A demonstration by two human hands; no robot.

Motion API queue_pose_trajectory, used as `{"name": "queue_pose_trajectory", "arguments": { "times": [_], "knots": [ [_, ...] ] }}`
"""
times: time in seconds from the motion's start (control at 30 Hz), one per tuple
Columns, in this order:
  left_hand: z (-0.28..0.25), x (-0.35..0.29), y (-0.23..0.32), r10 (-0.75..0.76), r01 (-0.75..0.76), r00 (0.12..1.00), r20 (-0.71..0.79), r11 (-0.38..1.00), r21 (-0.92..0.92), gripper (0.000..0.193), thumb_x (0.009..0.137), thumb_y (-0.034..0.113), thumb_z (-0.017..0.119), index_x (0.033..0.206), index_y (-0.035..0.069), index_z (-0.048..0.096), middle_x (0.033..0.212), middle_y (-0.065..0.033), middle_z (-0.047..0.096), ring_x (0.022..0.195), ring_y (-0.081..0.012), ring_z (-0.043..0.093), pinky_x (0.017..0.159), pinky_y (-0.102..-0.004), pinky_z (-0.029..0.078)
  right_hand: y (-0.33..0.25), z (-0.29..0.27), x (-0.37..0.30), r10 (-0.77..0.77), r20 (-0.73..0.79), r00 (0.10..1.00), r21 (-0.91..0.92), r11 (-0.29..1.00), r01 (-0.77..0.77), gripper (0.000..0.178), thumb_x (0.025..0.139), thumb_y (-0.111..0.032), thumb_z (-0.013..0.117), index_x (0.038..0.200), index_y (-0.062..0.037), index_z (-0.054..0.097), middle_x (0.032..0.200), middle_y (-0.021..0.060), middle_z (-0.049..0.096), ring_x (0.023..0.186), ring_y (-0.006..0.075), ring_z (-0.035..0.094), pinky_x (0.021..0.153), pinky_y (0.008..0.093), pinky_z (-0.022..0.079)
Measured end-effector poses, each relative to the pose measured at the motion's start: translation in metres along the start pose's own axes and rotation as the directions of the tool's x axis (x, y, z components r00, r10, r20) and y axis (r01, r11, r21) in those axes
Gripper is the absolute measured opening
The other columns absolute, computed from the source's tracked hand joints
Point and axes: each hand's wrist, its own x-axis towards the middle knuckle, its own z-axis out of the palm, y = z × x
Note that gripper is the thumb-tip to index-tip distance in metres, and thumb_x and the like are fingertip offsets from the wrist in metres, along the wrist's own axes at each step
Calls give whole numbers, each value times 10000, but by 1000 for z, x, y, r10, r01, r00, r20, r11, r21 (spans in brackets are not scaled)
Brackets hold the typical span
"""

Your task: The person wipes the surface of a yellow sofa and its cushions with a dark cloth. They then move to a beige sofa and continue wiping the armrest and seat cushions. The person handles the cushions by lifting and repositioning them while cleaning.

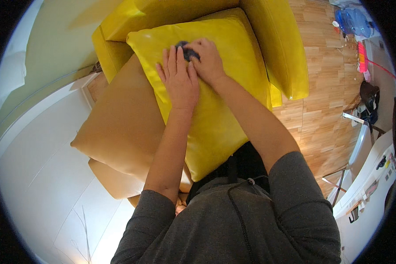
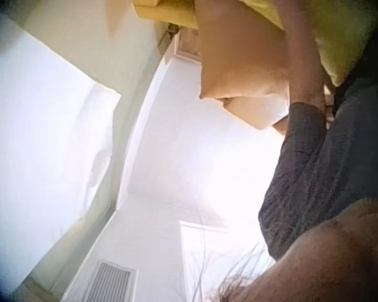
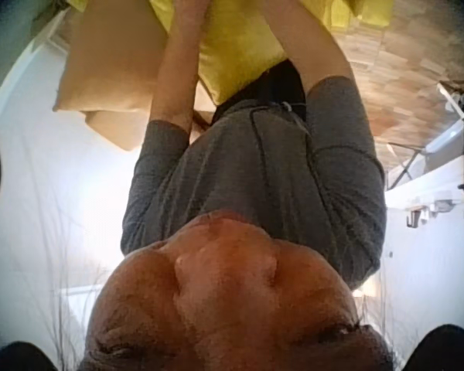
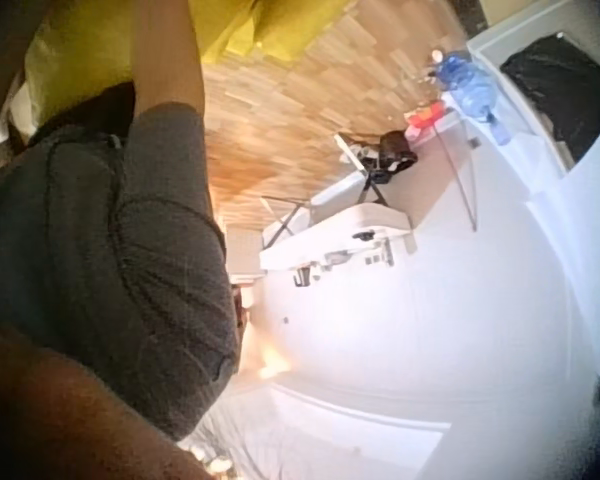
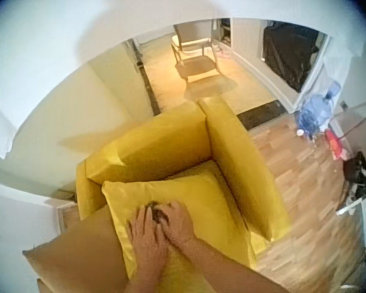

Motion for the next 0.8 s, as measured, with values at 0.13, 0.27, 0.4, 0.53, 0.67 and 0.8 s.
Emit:
{"name": "queue_pose_trajectory", "arguments": {
  "times": [0.13, 0.27, 0.4, 0.53, 0.67, 0.8],
  "knots": [
    [7, -12, -9, 9, -9, 1000, 4, 998, 55, 457, 1017, 202, 568, 1451, 58, 556, 1576, -119, 479, 1522, -363, 331, 1240, -594, 147, -2, -5, -17, 53, 42, 998, 89, 994, -56, 281, 846, -124, 695, 1123, -124, 745, 1140, 137, 640, 1072, 382, 594, 985, 467, 484],
    [6, -9, -4, -4, 5, 1000, -8, 999, 38, 431, 1034, 207, 546, 1447, 86, 578, 1578, -96, 485, 1528, -353, 325, 1250, -572, 135, 14, -14, 40, 24, -111, 994, 134, 991, -9, 266, 845, -133, 696, 1103, -142, 756, 1085, 129, 667, 1090, 364, 599, 979, 449, 488],
    [10, -8, -4, 14, -13, 1000, -23, 999, 46, 417, 1039, 213, 540, 1433, 90, 596, 1569, -94, 499, 1527, -353, 328, 1252, -565, 133, 24, 13, 83, -36, -148, 988, -5, 999, 36, 260, 851, -151, 688, 1101, -155, 762, 1107, 119, 676, 1113, 353, 597, 989, 443, 490],
    [10, -10, -6, -7, 8, 1000, -21, 999, 31, 400, 1030, 210, 549, 1406, 92, 620, 1561, -96, 509, 1518, -355, 344, 1248, -566, 143, 18, 30, 47, -20, 67, 998, 7, 1000, 20, 283, 852, -155, 671, 1120, -134, 761, 1167, 96, 662, 1124, 349, 589, 1021, 436, 480],
    [13, -10, -5, 14, -11, 999, -51, 999, 52, 391, 1026, 206, 554, 1392, 92, 629, 1562, -104, 508, 1511, -359, 356, 1243, -569, 156, 20, -20, 36, -41, 137, 990, 312, 950, -4, 281, 856, -106, 679, 1127, -111, 753, 1109, 118, 679, 1107, 351, 603, 1014, 425, 480],
    [4, 1, 7, 60, -63, 998, 22, 976, 211, 395, 1030, 212, 545, 1398, 91, 620, 1550, -116, 516, 1506, -362, 363, 1236, -585, 171, 69, -33, 35, 161, -139, 977, 133, 981, -142, 265, 848, -138, 695, 1104, -126, 762, 1111, 149, 677, 1106, 395, 601, 997, 457, 486]
  ]
}}
